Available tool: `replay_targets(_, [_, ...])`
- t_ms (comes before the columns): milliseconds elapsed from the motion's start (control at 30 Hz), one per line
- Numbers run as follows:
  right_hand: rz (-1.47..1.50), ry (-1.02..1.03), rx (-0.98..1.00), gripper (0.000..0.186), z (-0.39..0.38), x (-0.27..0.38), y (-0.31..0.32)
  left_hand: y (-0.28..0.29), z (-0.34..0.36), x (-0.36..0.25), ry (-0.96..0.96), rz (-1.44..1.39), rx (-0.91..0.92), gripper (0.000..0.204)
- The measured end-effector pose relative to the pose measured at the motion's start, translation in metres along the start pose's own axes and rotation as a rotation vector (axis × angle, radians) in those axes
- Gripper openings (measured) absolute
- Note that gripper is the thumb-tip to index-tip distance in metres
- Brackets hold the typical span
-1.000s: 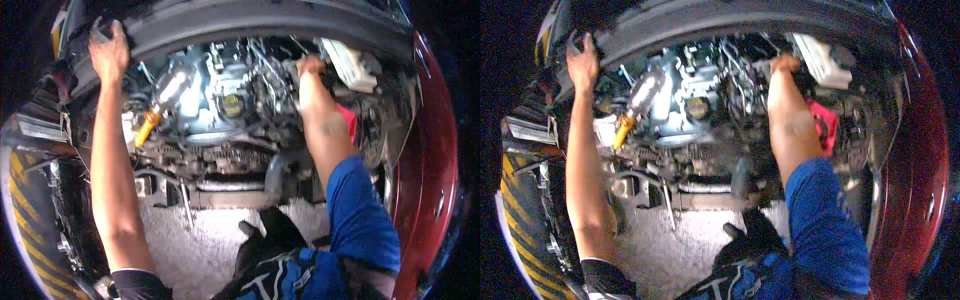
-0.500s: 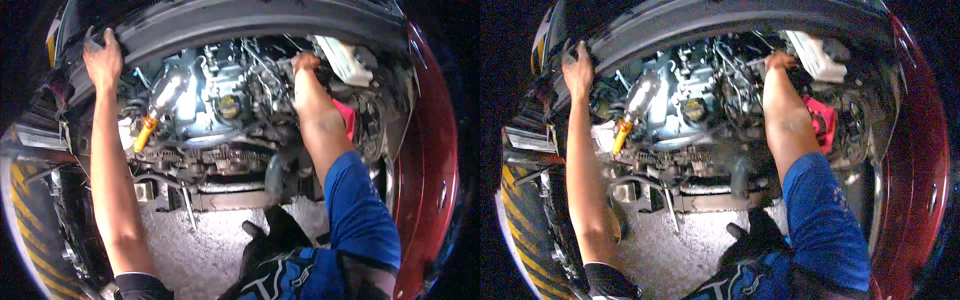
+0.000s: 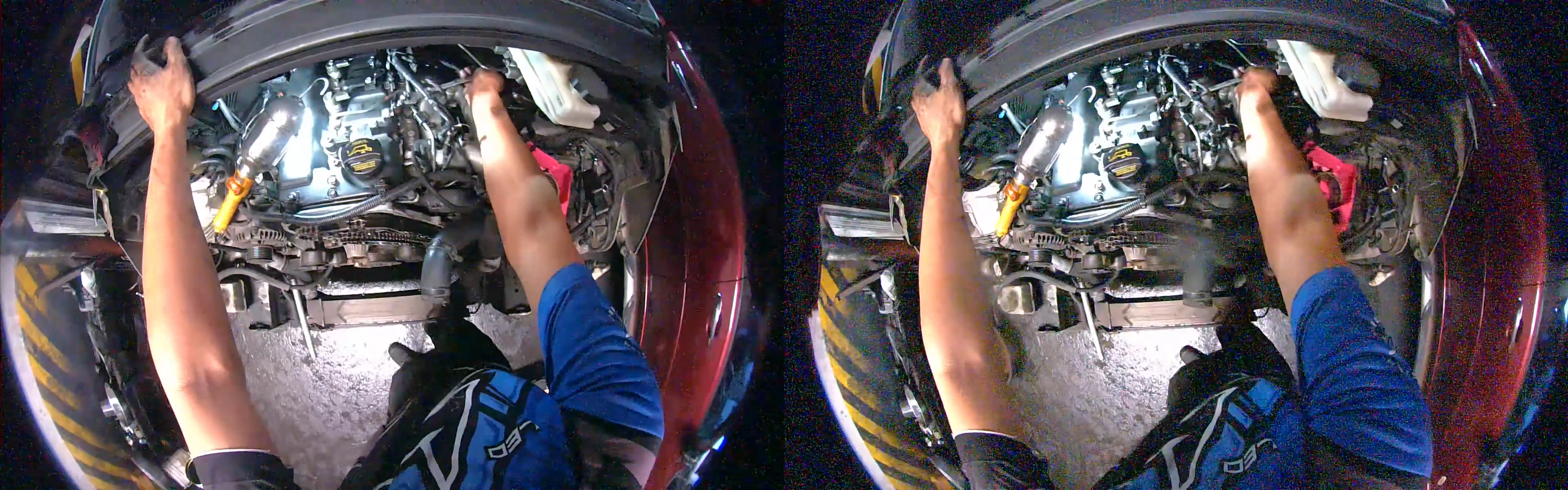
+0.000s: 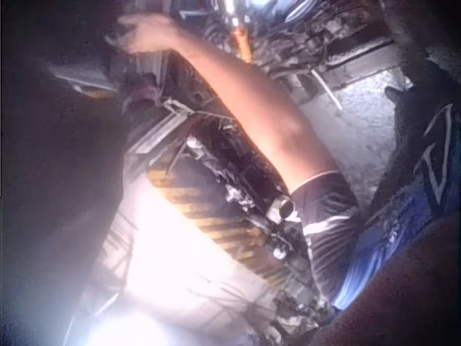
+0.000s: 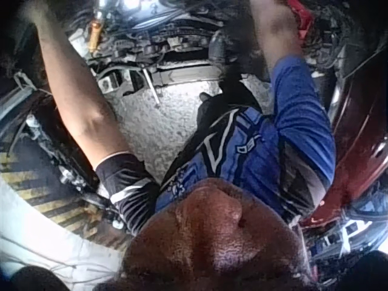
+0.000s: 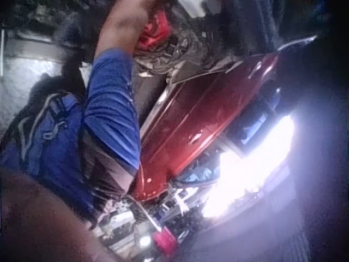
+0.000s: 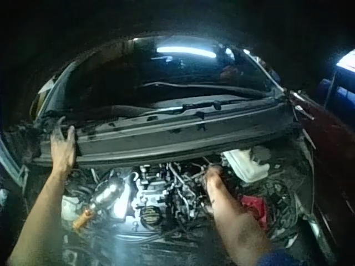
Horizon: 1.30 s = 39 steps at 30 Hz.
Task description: The person cleans engine components with a cloth and a spray, moves tools from a tray, and uses a socket wrench to work on the top of the exposed engine assembly inside the vehicle's hood while an assistant holds parts.
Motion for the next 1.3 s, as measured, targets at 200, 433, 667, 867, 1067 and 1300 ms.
replay_targets(200, [0.743, -0.026, -0.126, 0.035, -0.062, 0.007, -0.020, 0.005, -0.005, 0.000, 0.101, -0.107, -0.006, 0.061])
replay_targets(433, [0.730, 0.024, -0.204, 0.036, -0.116, 0.042, -0.027, 0.011, -0.004, -0.006, 0.019, -0.088, -0.063, 0.063])
replay_targets(667, [0.699, 0.015, -0.216, 0.038, -0.163, 0.057, -0.018, 0.005, -0.002, 0.003, 0.086, -0.066, -0.031, 0.064])
replay_targets(867, [0.778, 0.040, -0.234, 0.042, -0.194, 0.066, -0.024, 0.002, -0.001, 0.007, 0.066, -0.165, -0.028, 0.063])
replay_targets(1067, [0.815, 0.061, -0.109, 0.040, -0.213, 0.069, -0.032, 0.002, 0.001, -0.002, -0.075, 0.005, -0.045, 0.063])
replay_targets(1300, [0.845, 0.087, -0.073, 0.034, -0.228, 0.077, -0.044, 0.008, -0.005, -0.002, 0.077, -0.154, -0.009, 0.062])
Point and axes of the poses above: each hand's wrist, its own z-axis towards the middle knuckle, its own y-axis out of the back of the hand, x = y × z, the point moved 7 cm from there along z, towards the middle knuckle, and after that the axes turned 8 degrees about x, right-handed, at the moved point
